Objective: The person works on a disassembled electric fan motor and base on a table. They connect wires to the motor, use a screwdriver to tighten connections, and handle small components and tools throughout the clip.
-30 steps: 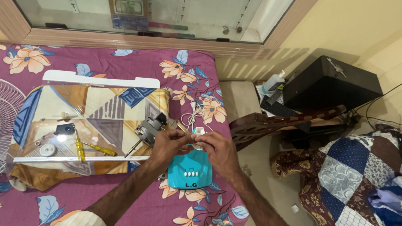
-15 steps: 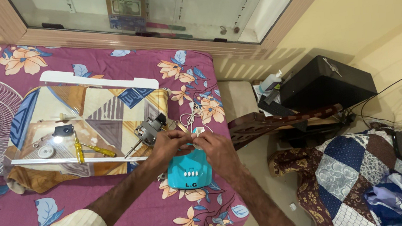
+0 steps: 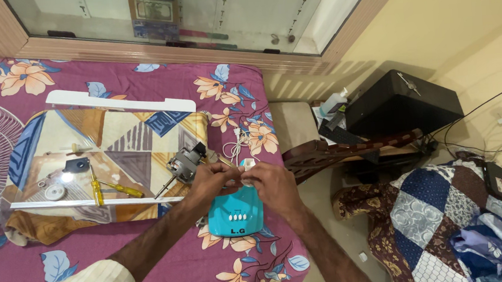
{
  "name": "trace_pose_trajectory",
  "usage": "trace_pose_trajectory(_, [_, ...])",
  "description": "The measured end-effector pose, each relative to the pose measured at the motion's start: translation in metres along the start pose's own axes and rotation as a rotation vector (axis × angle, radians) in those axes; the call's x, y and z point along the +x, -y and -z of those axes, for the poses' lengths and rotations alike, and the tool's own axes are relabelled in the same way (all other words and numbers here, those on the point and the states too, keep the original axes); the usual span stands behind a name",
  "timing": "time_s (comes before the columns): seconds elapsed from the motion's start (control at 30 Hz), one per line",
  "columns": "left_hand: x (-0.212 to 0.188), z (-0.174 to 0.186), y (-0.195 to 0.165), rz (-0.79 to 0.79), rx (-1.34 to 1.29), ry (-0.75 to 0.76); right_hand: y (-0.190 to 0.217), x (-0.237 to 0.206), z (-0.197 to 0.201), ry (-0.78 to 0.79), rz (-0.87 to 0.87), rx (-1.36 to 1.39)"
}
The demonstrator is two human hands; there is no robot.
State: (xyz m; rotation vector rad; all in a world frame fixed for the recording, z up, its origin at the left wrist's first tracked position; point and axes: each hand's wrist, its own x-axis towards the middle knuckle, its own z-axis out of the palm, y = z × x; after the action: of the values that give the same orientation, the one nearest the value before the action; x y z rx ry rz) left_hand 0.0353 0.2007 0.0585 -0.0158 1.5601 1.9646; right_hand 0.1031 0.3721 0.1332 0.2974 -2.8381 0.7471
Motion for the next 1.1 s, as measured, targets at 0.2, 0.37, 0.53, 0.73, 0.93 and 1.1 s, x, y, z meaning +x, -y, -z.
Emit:
trace_pose_trajectory(0.2, [-0.002,-0.001,-0.001,-0.024,0.019,-0.006,-0.005,-0.002,0.000,0.024,0.022,-0.009])
trace_pose_trajectory(0.37, [-0.003,-0.003,-0.004,-0.023,0.025,0.002,-0.004,-0.006,-0.003,-0.023,0.123,-0.045])
trace_pose_trajectory(0.53, [-0.002,-0.004,-0.005,-0.015,0.016,0.010,-0.002,-0.003,-0.003,-0.021,0.117,-0.086])
trace_pose_trajectory(0.73, [0.000,-0.003,-0.002,-0.008,0.023,0.000,0.000,-0.003,-0.004,-0.004,0.162,-0.096])
trace_pose_trajectory(0.93, [0.000,0.000,-0.001,-0.023,0.001,-0.008,0.001,-0.005,0.000,0.017,0.055,0.026])
trace_pose_trajectory(1.1, [-0.001,-0.002,-0.002,-0.032,-0.016,0.002,0.006,-0.014,0.006,-0.110,0.227,-0.020])
